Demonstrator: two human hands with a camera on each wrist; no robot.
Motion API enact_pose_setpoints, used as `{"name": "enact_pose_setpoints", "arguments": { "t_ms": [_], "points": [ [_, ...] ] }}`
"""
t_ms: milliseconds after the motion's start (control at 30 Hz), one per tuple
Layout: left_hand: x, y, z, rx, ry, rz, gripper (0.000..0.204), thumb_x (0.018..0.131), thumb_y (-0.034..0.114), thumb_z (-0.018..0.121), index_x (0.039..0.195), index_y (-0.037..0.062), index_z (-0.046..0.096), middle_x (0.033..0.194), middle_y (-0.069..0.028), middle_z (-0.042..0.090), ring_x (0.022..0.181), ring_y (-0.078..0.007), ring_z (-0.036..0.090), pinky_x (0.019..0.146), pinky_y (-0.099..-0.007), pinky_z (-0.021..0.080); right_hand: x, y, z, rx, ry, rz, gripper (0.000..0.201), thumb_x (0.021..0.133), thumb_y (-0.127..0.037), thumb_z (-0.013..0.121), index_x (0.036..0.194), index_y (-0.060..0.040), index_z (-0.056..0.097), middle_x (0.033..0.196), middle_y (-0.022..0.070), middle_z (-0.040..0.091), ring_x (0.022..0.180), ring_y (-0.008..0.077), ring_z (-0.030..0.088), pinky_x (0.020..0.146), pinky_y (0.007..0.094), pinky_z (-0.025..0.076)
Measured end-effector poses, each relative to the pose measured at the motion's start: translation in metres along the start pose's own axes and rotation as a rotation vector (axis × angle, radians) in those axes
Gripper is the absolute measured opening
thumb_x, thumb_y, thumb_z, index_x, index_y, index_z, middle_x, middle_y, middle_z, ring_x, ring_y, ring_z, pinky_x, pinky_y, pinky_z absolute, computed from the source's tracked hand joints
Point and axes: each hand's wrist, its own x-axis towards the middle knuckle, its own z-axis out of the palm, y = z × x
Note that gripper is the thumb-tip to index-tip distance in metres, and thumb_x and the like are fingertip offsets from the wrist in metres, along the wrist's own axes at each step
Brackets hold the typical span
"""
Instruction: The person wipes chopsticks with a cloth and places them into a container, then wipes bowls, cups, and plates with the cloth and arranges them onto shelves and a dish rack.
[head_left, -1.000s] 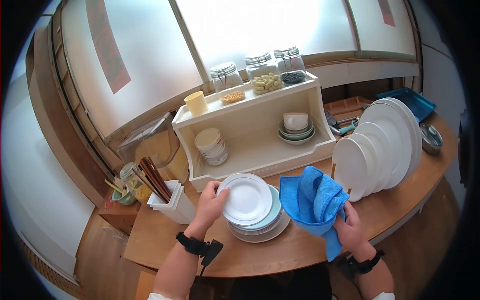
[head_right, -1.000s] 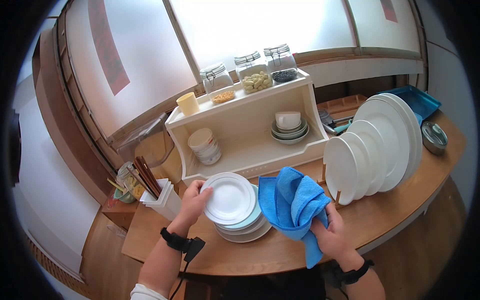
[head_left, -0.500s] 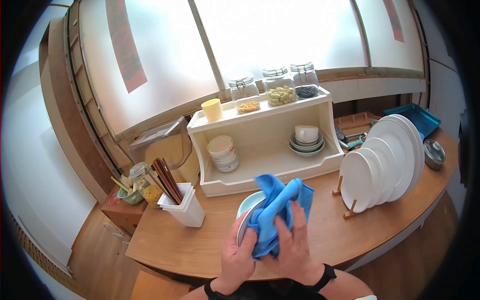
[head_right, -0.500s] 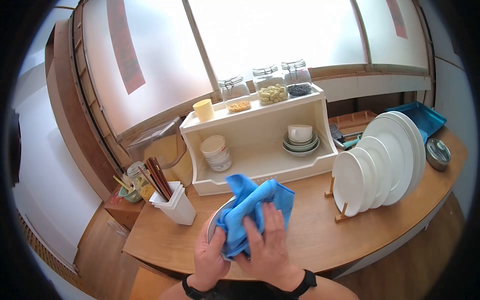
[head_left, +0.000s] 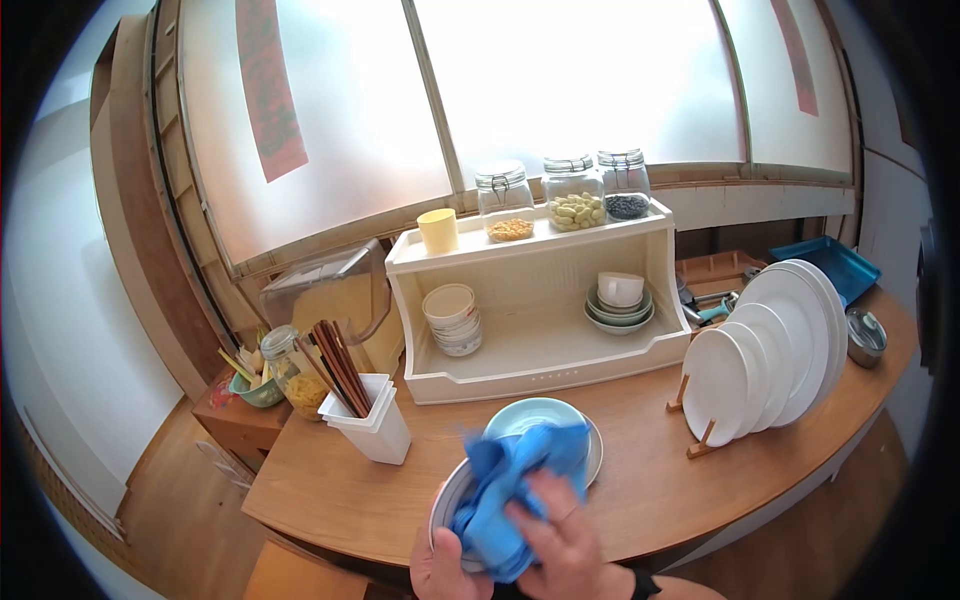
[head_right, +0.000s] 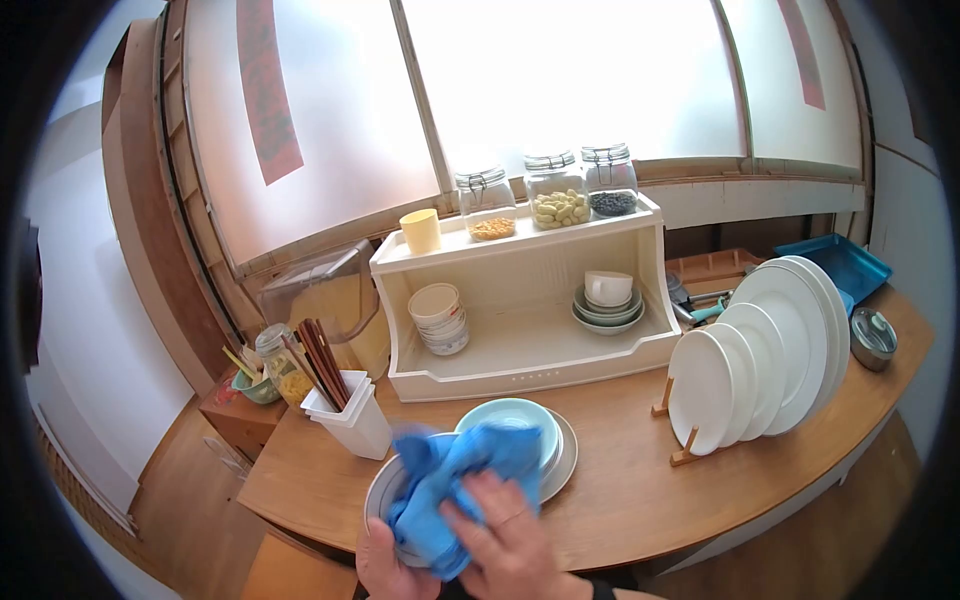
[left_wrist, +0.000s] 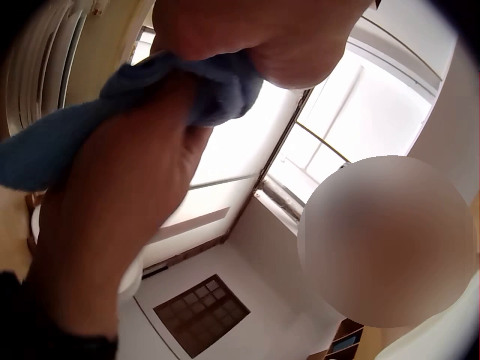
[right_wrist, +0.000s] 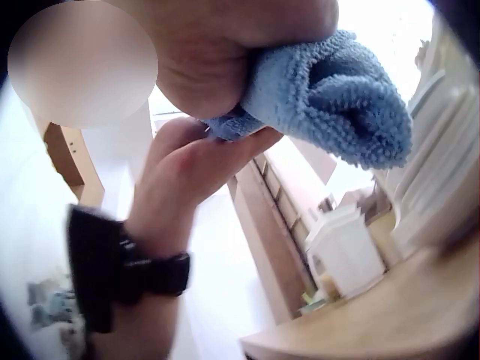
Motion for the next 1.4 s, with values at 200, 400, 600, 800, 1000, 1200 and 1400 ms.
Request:
{"name": "enact_pose_setpoints", "arguments": {
  "t_ms": [200,400,600,800,1000,1200,1400],
  "points": [
    [0.007,-0.028,-0.009,0.058,0.060,0.063,0.058,0.102,0.043,0.035,0.138,-0.0015,0.039,0.132,-0.0134,0.051,0.120,-0.0234,0.051,0.103,-0.0362,0.039,0.014,0.013,0.007,0.090,-0.090,-0.096,0.060,0.073,-0.021,0.075,0.125,-0.0006,0.055,0.136,0.0303,0.042,0.128,0.0499,0.040,0.104,0.0547,0.036],
    [0.009,-0.014,-0.020,-0.025,0.059,-0.047,0.059,0.101,0.045,0.033,0.140,-0.0006,0.036,0.136,-0.0133,0.047,0.125,-0.0234,0.046,0.107,-0.0376,0.034,0.000,0.002,0.022,0.123,-0.137,-0.085,0.047,0.076,-0.021,0.071,0.118,-0.0019,0.063,0.137,0.0271,0.045,0.131,0.0464,0.038,0.108,0.0545,0.029],
    [0.011,-0.022,-0.025,0.151,-0.017,0.003,0.063,0.099,0.043,0.044,0.143,-0.0013,0.033,0.139,-0.0124,0.044,0.126,-0.0224,0.045,0.107,-0.0375,0.034,0.069,0.012,-0.018,0.041,-0.101,0.003,0.063,0.066,-0.017,0.075,0.125,-0.0041,0.056,0.130,0.0221,0.051,0.122,0.0385,0.049,0.105,0.0480,0.037],
    [0.000,-0.004,-0.049,0.120,0.096,-0.051,0.065,0.092,0.050,0.055,0.126,-0.0051,0.051,0.118,-0.0149,0.061,0.108,-0.0257,0.059,0.096,-0.0369,0.045,0.012,0.042,-0.018,0.731,-0.290,0.580,0.041,0.074,-0.014,0.076,0.110,-0.0010,0.061,0.102,0.0157,0.064,0.093,0.0266,0.064,0.084,0.0361,0.050],
    [-0.011,0.001,-0.022,-0.268,0.071,0.083,0.053,0.093,0.040,0.057,0.122,-0.0040,0.054,0.120,-0.0191,0.061,0.109,-0.0302,0.059,0.094,-0.0398,0.046,0.014,0.028,-0.028,0.747,-0.250,0.489,0.037,0.075,-0.013,0.074,0.107,0.0007,0.062,0.095,0.0144,0.066,0.087,0.0274,0.065,0.081,0.0381,0.051],
    [-0.009,0.010,-0.052,0.133,-0.274,0.275,0.058,0.093,0.025,0.056,0.141,0.0074,0.030,0.122,-0.0294,0.054,0.111,-0.0447,0.055,0.092,-0.0607,0.044,0.026,0.013,-0.037,0.564,-0.187,0.198,0.038,0.074,-0.014,0.073,0.107,0.0016,0.061,0.098,0.0163,0.066,0.090,0.0350,0.065,0.085,0.0434,0.051],
    [0.008,0.025,-0.038,0.102,-0.307,0.271,0.032,0.089,0.008,0.057,0.118,-0.0061,0.057,0.118,-0.0295,0.058,0.111,-0.0395,0.057,0.095,-0.0485,0.045,0.014,0.020,-0.034,0.585,-0.232,0.163,0.041,0.075,-0.016,0.073,0.109,0.0020,0.060,0.096,0.0163,0.065,0.084,0.0351,0.066,0.085,0.0443,0.051]
  ]
}}
